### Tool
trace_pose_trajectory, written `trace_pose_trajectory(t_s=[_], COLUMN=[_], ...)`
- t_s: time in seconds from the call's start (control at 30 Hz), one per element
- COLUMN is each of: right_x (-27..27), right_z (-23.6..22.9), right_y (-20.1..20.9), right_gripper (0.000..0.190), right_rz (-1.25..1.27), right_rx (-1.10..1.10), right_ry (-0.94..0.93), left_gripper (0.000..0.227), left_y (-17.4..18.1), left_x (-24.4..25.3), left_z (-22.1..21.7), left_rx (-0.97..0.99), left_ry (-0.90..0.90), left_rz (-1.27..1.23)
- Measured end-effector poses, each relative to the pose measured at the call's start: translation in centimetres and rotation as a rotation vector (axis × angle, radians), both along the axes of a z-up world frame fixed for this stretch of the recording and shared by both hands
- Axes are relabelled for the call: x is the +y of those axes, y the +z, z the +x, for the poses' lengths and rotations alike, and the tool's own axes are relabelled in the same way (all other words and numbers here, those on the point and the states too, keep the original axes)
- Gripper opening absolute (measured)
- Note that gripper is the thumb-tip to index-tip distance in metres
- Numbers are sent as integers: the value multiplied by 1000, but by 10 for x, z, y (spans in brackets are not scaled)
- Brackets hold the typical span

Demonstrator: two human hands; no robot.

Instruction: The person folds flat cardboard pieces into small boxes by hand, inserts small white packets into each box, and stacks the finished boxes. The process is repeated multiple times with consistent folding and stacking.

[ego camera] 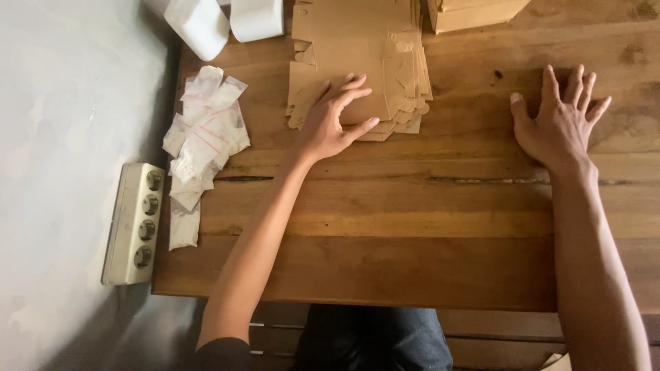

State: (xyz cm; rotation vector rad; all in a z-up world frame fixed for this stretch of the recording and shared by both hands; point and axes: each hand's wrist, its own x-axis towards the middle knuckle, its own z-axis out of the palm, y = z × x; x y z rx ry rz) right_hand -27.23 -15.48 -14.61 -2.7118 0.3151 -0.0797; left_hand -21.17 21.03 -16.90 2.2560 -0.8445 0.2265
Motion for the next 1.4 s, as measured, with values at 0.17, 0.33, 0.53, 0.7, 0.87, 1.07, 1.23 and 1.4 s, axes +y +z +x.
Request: trace_pose_trajectory(t_s=[0.17, 0.33, 0.53, 0.7, 0.87, 1.07, 1.23, 1.4], right_x=[-1, 3, -2, 1, 1, -1, -1, -1], right_z=[0, -1, 0, -1, 0, 0, 1, 4], right_y=[-3, 3, -3, 0, 0, -1, -5, -22], right_gripper=[86, 85, 85, 85, 86, 85, 81, 68], right_rz=[-3, 8, -3, 12, 8, 12, 25, 25], right_rx=[20, 34, 19, 8, 33, 30, -4, -108], right_ry=[-6, -17, -6, -3, -13, -1, 20, 78], left_gripper=[66, 26, 17, 14, 29, 38, 37, 31], left_y=[-1, -12, -17, 37, 100, 126, 122, 111], left_x=[-2, -1, -1, 21, 52, 70, 65, 56], left_z=[1, 4, 6, -2, -22, -40, -41, -38], left_rx=[74, -116, -202, -257, -397, -237, 6, 196], left_ry=[10, 47, 168, 217, 443, 394, 255, 143], left_rz=[-75, -141, -315, -563, -754, -856, -1036, -1114])
